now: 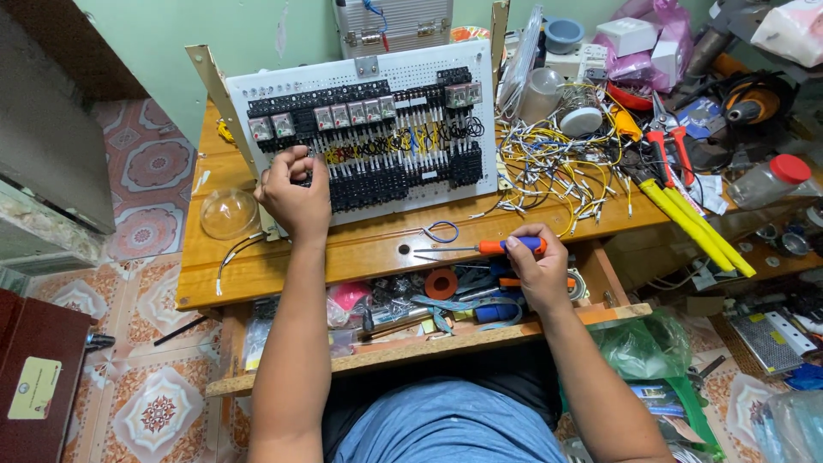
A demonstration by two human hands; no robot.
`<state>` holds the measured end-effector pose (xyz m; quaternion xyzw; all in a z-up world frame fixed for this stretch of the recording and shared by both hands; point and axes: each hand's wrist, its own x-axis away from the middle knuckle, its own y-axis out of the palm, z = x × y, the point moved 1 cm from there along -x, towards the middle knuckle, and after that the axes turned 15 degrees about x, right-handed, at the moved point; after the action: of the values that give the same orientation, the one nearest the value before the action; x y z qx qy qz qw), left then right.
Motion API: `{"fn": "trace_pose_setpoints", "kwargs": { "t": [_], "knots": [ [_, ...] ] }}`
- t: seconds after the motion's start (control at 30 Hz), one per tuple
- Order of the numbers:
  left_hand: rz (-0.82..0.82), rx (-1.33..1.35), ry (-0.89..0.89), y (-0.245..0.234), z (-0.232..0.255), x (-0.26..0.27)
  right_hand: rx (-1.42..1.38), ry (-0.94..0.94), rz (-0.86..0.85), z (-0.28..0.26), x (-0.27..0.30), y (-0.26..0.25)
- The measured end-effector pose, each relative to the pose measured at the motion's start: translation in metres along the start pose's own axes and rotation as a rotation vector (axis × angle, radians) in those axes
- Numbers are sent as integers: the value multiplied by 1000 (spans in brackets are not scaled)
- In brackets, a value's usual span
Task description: Wiring an electrical control panel by inserting wires into terminals and tightening them with a screwdriver
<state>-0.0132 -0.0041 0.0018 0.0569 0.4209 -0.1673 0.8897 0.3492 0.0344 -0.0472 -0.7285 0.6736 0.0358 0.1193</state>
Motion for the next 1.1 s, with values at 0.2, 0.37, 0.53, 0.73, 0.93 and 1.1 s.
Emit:
{"fn": "trace_pose_setpoints", "kwargs": {
  "t": [0.2,0.37,0.53,0.73,0.93,1.1],
  "knots": [
    [46,-64,84,4,-5,3,94,-51,15,3,0,-5],
    [50,-88,139,4,-3,4,56,-28,15,5,4,-2],
    [47,-114,178,5,-6,5,-77,1,-7,7,1,-3],
    [30,-111,180,2,-5,4,-328,57,-5,11,-8,-11],
    [10,-119,187,2,-5,4,-605,154,-193,13,-6,-36],
    [5,-104,240,0,-2,2,-445,27,-250,9,-4,-51]
  ]
}}
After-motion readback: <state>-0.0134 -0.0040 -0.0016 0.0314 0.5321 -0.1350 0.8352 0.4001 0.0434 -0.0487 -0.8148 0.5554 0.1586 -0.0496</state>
